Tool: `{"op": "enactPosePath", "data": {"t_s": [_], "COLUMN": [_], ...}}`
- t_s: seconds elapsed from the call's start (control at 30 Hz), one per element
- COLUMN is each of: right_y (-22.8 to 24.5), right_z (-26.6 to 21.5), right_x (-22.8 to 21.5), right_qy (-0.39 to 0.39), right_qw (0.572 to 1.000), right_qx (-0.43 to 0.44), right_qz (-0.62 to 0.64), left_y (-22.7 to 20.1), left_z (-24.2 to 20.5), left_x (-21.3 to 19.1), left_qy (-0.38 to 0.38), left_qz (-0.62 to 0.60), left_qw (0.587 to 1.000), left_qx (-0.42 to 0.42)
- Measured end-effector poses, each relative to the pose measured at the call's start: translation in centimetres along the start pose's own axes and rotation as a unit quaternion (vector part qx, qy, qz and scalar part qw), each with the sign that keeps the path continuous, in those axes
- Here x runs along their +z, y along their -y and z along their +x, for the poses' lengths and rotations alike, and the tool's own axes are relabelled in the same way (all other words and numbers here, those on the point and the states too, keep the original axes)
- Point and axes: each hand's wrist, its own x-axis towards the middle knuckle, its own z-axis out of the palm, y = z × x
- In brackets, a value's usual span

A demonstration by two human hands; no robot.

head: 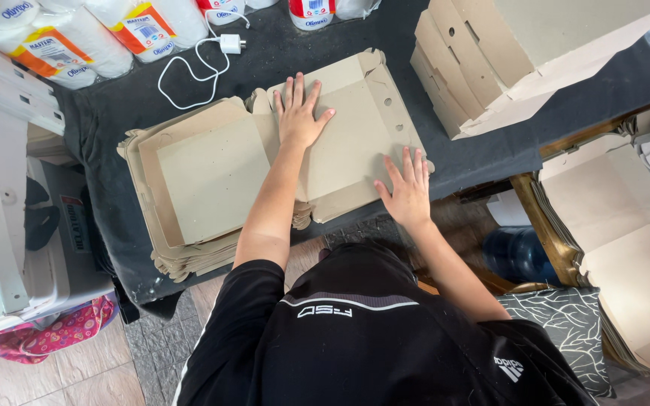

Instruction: The person assembles cardboard boxes by hand, picking up flat cardboard pieces one at a time and folding the sides and flaps to form open boxes.

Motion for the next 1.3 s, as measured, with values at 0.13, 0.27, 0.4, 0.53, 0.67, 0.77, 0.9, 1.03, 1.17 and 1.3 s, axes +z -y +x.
{"op": "enactPosePath", "data": {"t_s": [0.13,0.27,0.4,0.53,0.67,0.77,0.9,1.03,1.17,1.3], "right_y": [-0.2,-0.6,-0.8,-0.9,-1.2,-1.2,-0.5,0.6,1.5,2.0], "right_z": [-0.5,-0.9,-0.9,-0.8,-0.5,-0.3,0.3,1.1,2.2,3.2], "right_x": [1.0,1.9,2.3,2.1,1.5,0.6,-1.5,-3.5,-4.9,-5.2], "right_qy": [0.006,-0.016,-0.034,-0.041,0.035,0.067,0.098,0.11,0.125,0.152], "right_qw": [0.999,0.999,0.999,0.999,0.998,0.995,0.99,0.987,0.984,0.975], "right_qx": [0.028,0.025,0.02,0.013,0.047,0.051,0.039,0.016,-0.021,-0.062], "right_qz": [-0.028,-0.025,-0.019,-0.01,0.033,0.057,0.094,0.12,0.129,0.15], "left_y": [-0.3,-0.5,-0.6,-0.4,-0.3,-0.4,-1.2,-2.6,-2.5,-1.4], "left_z": [0.0,-0.1,-0.1,0.0,0.2,0.5,0.3,-3.4,-8.9,-15.4], "left_x": [0.0,-0.2,0.0,0.2,0.6,1.0,1.2,-0.1,-1.0,-2.9], "left_qy": [0.029,0.037,0.023,0.017,0.006,0.004,-0.043,-0.084,-0.089,-0.124], "left_qz": [0.01,0.012,0.015,0.017,0.009,-0.005,-0.038,-0.118,-0.243,-0.279], "left_qw": [0.999,0.999,0.999,0.999,0.999,0.999,0.997,0.988,0.966,0.951], "left_qx": [-0.035,-0.036,-0.037,-0.04,-0.037,-0.041,-0.047,-0.053,0.015,0.056]}}
